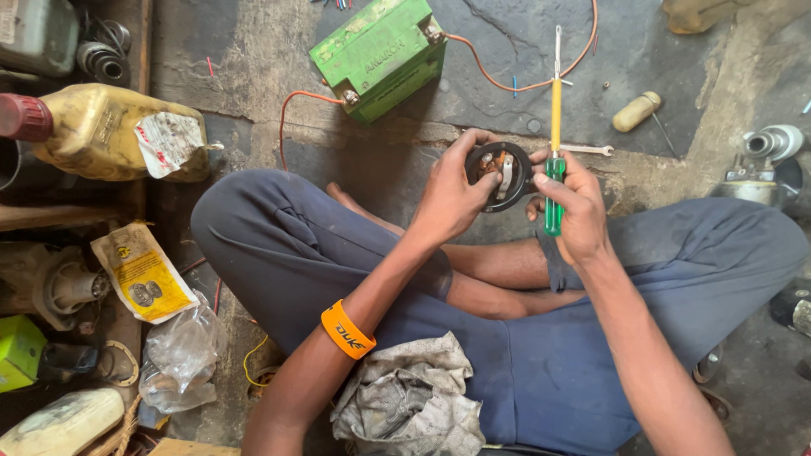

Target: The person sits cross-legged on the floor and uses a screwdriver and wrench to adjust internal contacts and terminals of a small circular electrical component. The person repeatedly tightens and loosens screws and inspects the internal parts.

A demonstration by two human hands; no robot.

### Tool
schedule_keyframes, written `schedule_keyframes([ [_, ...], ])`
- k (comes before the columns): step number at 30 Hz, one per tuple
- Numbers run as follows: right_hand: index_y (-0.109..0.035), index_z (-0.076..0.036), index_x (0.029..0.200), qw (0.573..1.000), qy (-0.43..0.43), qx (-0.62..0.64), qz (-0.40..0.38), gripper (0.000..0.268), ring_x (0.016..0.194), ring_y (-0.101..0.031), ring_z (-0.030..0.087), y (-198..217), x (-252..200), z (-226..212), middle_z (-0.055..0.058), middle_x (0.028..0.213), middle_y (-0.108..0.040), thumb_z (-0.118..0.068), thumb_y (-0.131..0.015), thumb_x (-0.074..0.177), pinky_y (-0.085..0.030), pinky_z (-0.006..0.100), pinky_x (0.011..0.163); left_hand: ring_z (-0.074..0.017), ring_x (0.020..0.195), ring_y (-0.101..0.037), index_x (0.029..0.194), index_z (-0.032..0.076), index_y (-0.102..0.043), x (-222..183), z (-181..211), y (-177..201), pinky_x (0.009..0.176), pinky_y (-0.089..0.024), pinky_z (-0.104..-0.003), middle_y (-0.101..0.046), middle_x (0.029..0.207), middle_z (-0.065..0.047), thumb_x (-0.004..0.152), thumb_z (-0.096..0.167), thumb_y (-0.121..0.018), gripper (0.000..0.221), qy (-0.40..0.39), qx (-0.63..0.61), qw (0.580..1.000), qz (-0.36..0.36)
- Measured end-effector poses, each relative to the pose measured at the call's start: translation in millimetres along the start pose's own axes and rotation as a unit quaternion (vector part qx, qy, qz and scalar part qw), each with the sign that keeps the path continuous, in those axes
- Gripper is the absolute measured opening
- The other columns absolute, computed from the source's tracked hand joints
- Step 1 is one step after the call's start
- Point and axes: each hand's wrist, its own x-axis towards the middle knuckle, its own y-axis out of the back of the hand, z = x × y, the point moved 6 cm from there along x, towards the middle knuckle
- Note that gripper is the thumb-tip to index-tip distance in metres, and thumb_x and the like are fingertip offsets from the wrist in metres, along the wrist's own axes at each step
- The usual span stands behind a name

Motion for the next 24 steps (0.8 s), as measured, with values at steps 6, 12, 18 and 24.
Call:
schedule_keyframes([
  [6, -0.058, -0.003, 0.123, 1.000, -0.003, 0.001, -0.002, 0.024, 0.080, -0.062, 0.009, -1.3, -0.8, -3.0, 0.004, 0.098, -0.066, -0.010, -0.058, 0.100, -0.051, 0.027, 0.062, -0.0214, 0.109, -0.069, 0.120, 0.002, -0.058, 2.6, -9.9, -6.2, 0.095, -0.053, -0.034, -0.071, 0.112, -0.014, 0.085, 0.002, -0.071, 0.037, -0.018, -0.034, 0.999, -0.019],
  [12, -0.059, -0.003, 0.122, 1.000, 0.006, -0.003, -0.008, 0.021, 0.081, -0.063, 0.010, -1.4, -0.7, -5.5, 0.004, 0.098, -0.067, -0.011, -0.059, 0.102, -0.052, 0.028, 0.063, -0.0132, 0.101, -0.065, 0.121, 0.000, -0.059, 4.6, -20.5, -11.4, 0.087, -0.056, -0.030, -0.070, 0.107, -0.009, 0.086, 0.000, -0.069, 0.037, 0.024, -0.125, 0.991, -0.044],
  [18, -0.063, -0.003, 0.121, 0.989, 0.003, -0.143, 0.035, 0.022, 0.076, -0.063, 0.008, 10.8, 3.4, 0.8, 0.002, 0.092, -0.068, -0.013, -0.058, 0.103, -0.051, 0.026, 0.060, -0.0133, 0.105, -0.065, 0.122, -0.001, -0.060, 2.9, -21.5, -9.7, 0.090, -0.055, -0.029, -0.069, 0.110, -0.009, 0.086, -0.003, -0.069, 0.037, -0.010, -0.134, 0.990, -0.033],
  [24, -0.063, 0.001, 0.124, 0.897, 0.131, -0.417, 0.066, 0.031, 0.086, -0.071, 0.019, 15.0, 0.8, -7.0, 0.010, 0.097, -0.073, -0.011, -0.065, 0.096, -0.055, 0.035, 0.072, -0.0125, 0.106, -0.065, 0.133, 0.000, -0.058, -0.7, -15.0, -21.2, 0.092, -0.057, -0.030, -0.068, 0.117, -0.006, 0.087, 0.001, -0.076, 0.050, 0.070, -0.395, 0.902, -0.159],
])
